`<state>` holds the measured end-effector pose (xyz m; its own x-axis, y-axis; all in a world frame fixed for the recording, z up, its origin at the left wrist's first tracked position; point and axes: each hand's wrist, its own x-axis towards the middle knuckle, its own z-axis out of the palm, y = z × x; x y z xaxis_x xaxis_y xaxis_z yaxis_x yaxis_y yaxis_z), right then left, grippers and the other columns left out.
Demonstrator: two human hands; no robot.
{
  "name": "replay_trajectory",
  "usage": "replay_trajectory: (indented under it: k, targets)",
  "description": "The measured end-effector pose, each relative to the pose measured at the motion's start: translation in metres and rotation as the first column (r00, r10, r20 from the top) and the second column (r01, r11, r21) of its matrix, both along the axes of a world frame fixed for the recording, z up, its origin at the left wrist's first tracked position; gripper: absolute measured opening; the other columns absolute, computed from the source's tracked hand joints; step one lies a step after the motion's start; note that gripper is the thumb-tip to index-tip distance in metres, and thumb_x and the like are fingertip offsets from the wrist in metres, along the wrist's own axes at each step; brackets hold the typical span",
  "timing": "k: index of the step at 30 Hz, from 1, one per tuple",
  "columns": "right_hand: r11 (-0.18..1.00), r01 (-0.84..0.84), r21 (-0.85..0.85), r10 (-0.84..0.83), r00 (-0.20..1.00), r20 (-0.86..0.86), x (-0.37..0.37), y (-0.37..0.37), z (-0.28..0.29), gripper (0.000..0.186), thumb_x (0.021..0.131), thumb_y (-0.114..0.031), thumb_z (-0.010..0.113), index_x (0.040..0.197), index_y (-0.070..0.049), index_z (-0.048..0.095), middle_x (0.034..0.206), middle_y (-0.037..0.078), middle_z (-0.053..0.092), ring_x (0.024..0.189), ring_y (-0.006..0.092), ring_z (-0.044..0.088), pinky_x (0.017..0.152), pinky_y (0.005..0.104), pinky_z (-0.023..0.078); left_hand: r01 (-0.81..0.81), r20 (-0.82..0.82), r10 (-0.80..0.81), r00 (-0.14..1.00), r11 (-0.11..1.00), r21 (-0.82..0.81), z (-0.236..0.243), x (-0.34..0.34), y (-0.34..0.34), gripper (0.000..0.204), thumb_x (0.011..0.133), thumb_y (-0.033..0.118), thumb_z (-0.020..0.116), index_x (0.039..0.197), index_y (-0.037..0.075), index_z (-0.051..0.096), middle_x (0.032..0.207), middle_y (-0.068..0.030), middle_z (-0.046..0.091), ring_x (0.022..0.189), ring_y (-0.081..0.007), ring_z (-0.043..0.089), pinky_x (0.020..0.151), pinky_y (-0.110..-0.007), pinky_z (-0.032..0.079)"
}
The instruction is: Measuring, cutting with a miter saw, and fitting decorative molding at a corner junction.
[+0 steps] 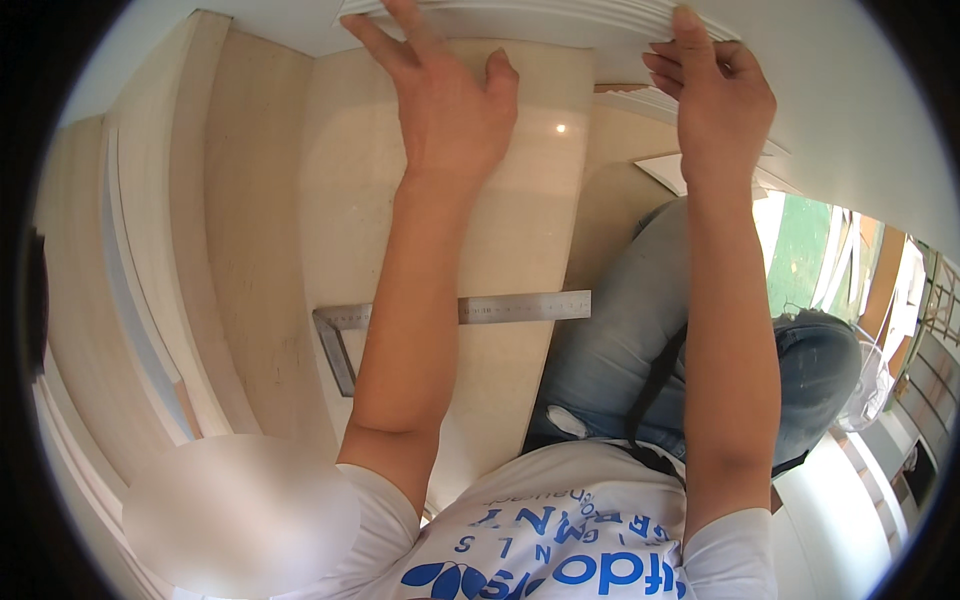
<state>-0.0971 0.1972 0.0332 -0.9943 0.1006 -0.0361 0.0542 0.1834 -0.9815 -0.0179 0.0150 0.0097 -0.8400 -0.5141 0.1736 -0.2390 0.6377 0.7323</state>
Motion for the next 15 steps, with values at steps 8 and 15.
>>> replay_trajectory:
  k: [8, 15]
  targets:
    - [0.998, 0.001, 0.06, 0.0, 1.0, -0.022, -0.002, 0.0, 0.005, 0.05, 0.1, -0.038, 0.075, 0.099, 0.01, 0.062, 0.096, 0.022, 0.076, 0.089, 0.0264, 0.078, 0.083, 0.034, 0.065, 0.037, 0.079, -0.036, 0.996, 0.999, -0.018, 0.008, 0.0, 0.002, 0.092, 0.095, 0.006, 0.066, 0.163, -0.012, 0.007, 0.166, -0.0437, -0.001, 0.14, -0.054, 0.046, 0.114, -0.046, 0.048]
    - [0.994, 0.014, 0.104, -0.011, 1.0, -0.029, 0.001, -0.001, 0.006, 0.047, 0.103, -0.039, 0.07, 0.097, 0.007, 0.06, 0.096, 0.022, 0.076, 0.086, 0.026, 0.077, 0.08, 0.0353, 0.065, -0.048, -0.218, -0.022, 0.976, 0.949, -0.311, -0.013, 0.003, 0.004, 0.077, 0.086, 0.001, 0.066, 0.156, -0.01, 0.036, 0.165, -0.04, 0.02, 0.12, -0.0472, 0.06, 0.1, -0.05, 0.054]
